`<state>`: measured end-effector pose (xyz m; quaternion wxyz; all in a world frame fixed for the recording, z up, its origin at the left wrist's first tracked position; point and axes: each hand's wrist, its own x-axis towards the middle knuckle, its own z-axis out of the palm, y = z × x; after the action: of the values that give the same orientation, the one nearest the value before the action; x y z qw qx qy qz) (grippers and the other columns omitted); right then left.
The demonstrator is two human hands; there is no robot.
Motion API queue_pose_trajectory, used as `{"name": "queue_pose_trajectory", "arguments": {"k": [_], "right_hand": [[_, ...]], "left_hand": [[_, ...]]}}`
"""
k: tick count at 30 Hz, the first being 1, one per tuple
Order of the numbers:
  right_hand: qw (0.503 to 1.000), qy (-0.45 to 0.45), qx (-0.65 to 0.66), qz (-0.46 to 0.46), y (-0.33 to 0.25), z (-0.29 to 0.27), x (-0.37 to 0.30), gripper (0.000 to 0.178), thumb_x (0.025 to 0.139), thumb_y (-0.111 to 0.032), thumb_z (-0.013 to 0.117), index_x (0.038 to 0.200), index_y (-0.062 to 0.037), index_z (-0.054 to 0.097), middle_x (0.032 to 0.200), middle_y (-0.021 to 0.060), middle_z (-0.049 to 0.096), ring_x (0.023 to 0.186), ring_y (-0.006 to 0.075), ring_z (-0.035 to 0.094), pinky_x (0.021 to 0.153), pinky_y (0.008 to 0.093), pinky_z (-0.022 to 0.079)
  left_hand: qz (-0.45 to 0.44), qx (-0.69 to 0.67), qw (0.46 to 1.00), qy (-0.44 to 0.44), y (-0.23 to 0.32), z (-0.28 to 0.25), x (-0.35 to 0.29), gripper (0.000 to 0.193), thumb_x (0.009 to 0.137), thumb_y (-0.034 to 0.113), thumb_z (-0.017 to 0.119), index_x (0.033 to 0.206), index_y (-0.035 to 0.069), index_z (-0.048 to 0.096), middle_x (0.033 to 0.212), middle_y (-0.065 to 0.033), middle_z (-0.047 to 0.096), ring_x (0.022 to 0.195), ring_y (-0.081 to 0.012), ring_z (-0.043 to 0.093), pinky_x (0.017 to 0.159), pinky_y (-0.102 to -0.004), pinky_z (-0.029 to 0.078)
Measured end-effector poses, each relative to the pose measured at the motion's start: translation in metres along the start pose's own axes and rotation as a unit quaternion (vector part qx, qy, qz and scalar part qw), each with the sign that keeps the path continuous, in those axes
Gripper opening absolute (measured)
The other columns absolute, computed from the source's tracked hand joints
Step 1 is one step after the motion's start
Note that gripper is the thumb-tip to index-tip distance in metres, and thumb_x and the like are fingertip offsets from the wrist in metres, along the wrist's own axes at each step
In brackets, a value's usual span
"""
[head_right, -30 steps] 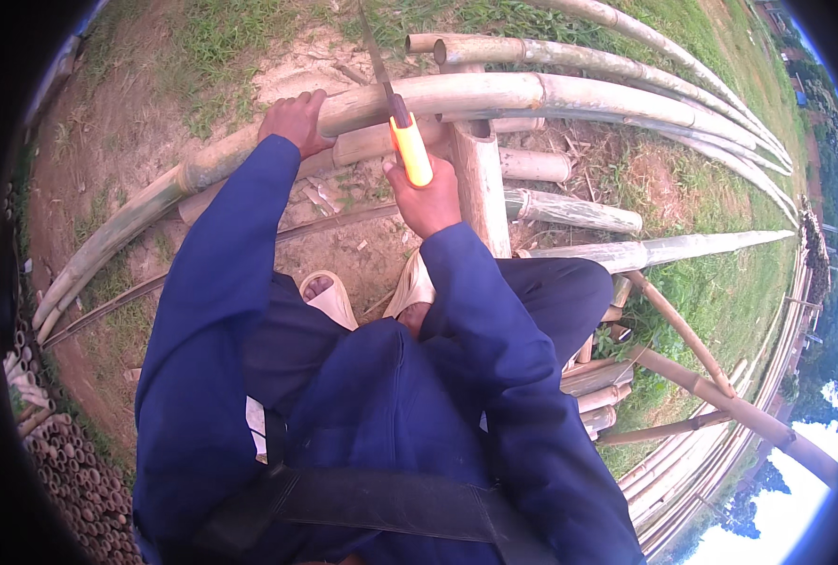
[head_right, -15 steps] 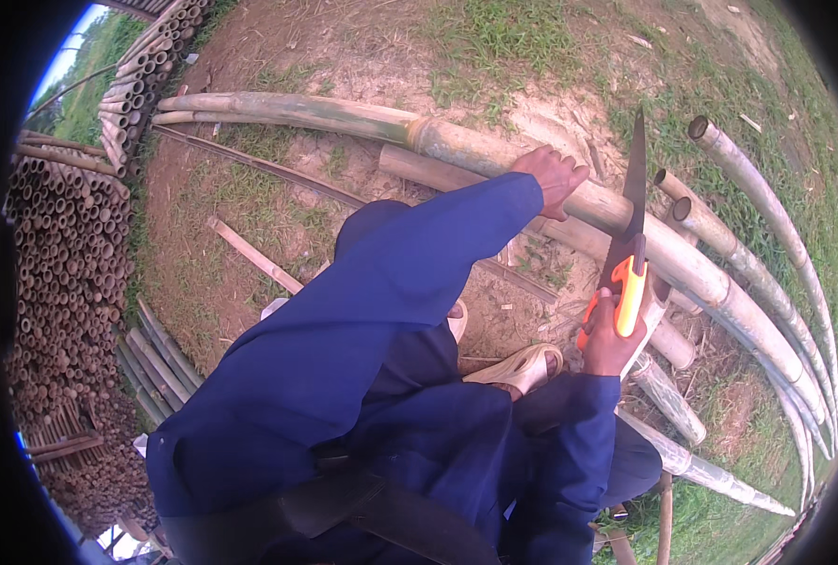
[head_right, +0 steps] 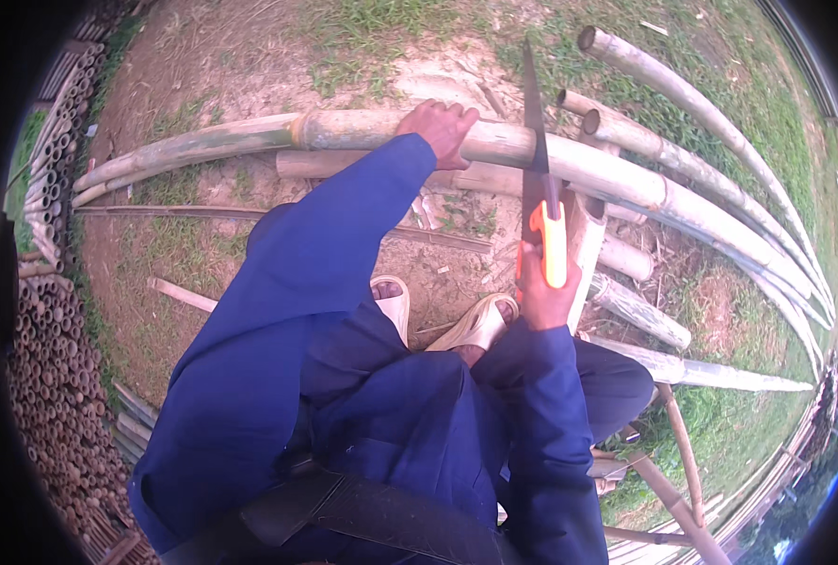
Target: The person uses a hand saw to cut long bamboo poles into shorter sections. They repeatedly position each pole on a makeshift support, saw through it, and set the cut piece aside.
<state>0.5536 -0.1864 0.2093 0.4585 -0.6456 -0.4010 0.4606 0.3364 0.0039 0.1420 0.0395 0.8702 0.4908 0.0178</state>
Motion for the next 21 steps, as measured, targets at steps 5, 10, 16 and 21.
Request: {"name": "queue_pose_trajectory", "arguments": {"k": [5,10,16,21], "right_hand": [[0.995,-0.021,-0.091,0.029,0.016,-0.017,-0.033,0.017,0.096,-0.011,0.074,0.099,0.0038,0.068,0.074,-0.0004,0.063,0.067,0.0071,0.057,0.063,0.0261,0.048],[0.995,0.008,-0.085,0.056,0.012,-0.052,-0.183,0.031,0.097,-0.007,0.071,0.125,0.0056,0.068,0.102,0.0112,0.075,0.093,0.0128,0.069,0.085,0.0287,0.053],[0.999,0.005,-0.042,0.034,0.016,-0.017,-0.01,0.017,0.093,-0.014,0.075,0.091,0.0024,0.071,0.069,-0.0009,0.063,0.062,0.0067,0.054,0.058,0.0293,0.045],[0.998,-0.002,-0.064,-0.007,0.021,-0.001,-0.016,0.022,0.094,-0.016,0.076,0.09,0.0034,0.068,0.07,0.006,0.064,0.066,0.0102,0.057,0.063,0.0306,0.048]], "left_hand": [[-0.012,0.017,1.0,-0.005,-0.001,-0.002,-0.002,0.073,0.071,0.057,0.086,0.118,0.01,0.055,0.108,-0.0121,0.07,0.1,-0.0315,0.072,0.094,-0.0429,0.055],[-0.006,0.007,1.0,0.027,0.003,0.0,-0.003,0.069,0.073,0.053,0.086,0.117,0.01,0.055,0.106,-0.0137,0.07,0.1,-0.0311,0.073,0.095,-0.0412,0.055],[-0.01,0.017,0.999,0.036,0.006,0.003,-0.001,0.069,0.072,0.053,0.086,0.118,0.011,0.054,0.106,-0.0116,0.07,0.101,-0.0303,0.072,0.096,-0.0406,0.054],[-0.026,0.015,0.999,-0.016,0.009,-0.009,-0.007,0.07,0.072,0.052,0.086,0.119,0.011,0.054,0.108,-0.0113,0.07,0.103,-0.0302,0.071,0.095,-0.0414,0.054]]}}
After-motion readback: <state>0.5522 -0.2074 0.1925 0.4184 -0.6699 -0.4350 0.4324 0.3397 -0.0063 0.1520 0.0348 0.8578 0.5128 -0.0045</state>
